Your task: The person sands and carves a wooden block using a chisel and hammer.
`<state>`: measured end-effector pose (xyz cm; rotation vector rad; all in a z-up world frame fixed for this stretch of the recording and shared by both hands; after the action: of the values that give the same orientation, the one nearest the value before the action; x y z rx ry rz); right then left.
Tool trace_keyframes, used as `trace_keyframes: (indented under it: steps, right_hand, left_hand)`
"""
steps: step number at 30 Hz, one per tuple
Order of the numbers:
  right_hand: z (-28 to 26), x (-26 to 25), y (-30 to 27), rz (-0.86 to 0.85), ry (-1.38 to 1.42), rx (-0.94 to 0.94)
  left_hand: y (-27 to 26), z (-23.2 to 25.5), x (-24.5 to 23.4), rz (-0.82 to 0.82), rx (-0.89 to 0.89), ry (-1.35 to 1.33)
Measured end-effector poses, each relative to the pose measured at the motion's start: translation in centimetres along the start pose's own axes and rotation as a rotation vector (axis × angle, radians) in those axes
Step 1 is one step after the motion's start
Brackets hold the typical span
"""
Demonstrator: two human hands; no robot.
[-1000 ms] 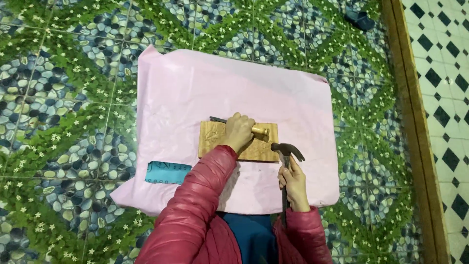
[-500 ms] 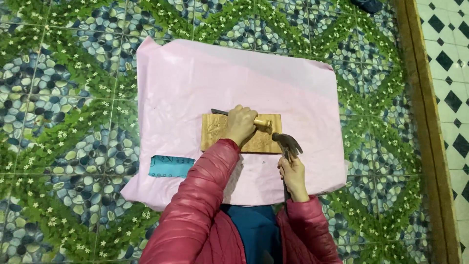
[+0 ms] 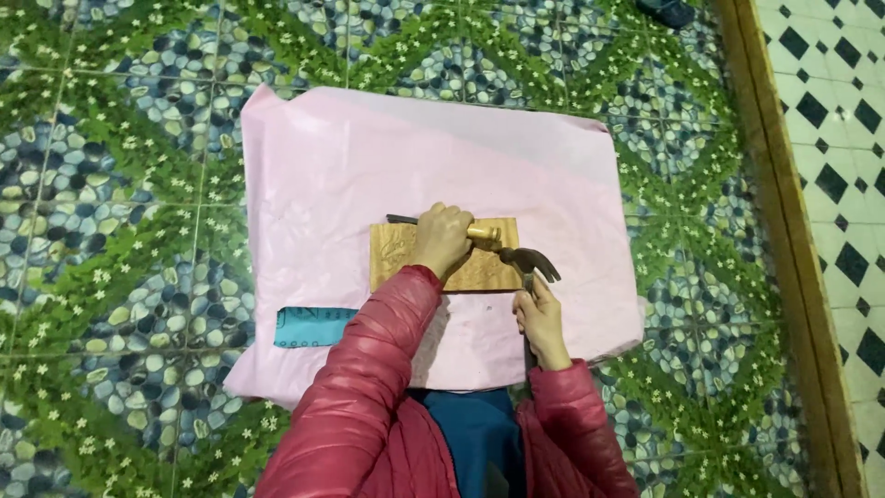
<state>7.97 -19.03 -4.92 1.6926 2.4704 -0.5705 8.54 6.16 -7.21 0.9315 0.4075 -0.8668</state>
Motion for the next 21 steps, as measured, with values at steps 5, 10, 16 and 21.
trace_keyframes:
  steps: [5,10,16,21]
  right_hand:
    - [-0.4,0.3,2.5,-0.043,0.004,-0.007]
    - [-3.6,0.9,3.2,-0.052,0.007,-0.022]
    - [-0.6,-5.6,4.0,0.057,-0.058,0.069]
    - [-2.6,-15.4,0.7,0.436,-0.396,0.082]
  left_hand:
    - [1.0,-1.0,1.3,-0.025,-0.029,0.002]
    - [1.0,-2.0,2.6,-0.06,-0.048,-0.019]
    - [-0.1,-1.8,-6.7,0.045,-0.08,-0.516]
    - [-6.1,-6.9,-24.5,0.319,-0.313,-0.136]
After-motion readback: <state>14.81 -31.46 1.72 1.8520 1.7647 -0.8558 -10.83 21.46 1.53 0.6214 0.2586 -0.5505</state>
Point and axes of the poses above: each hand's wrist, its own y-axis towards the middle knuckle, its own x-axis out of the palm, z = x × y, the point moved 3 cm from there along y, towards the middle knuckle, and after that the axes turned 11 degrees about -y, right-handed, at the moved point
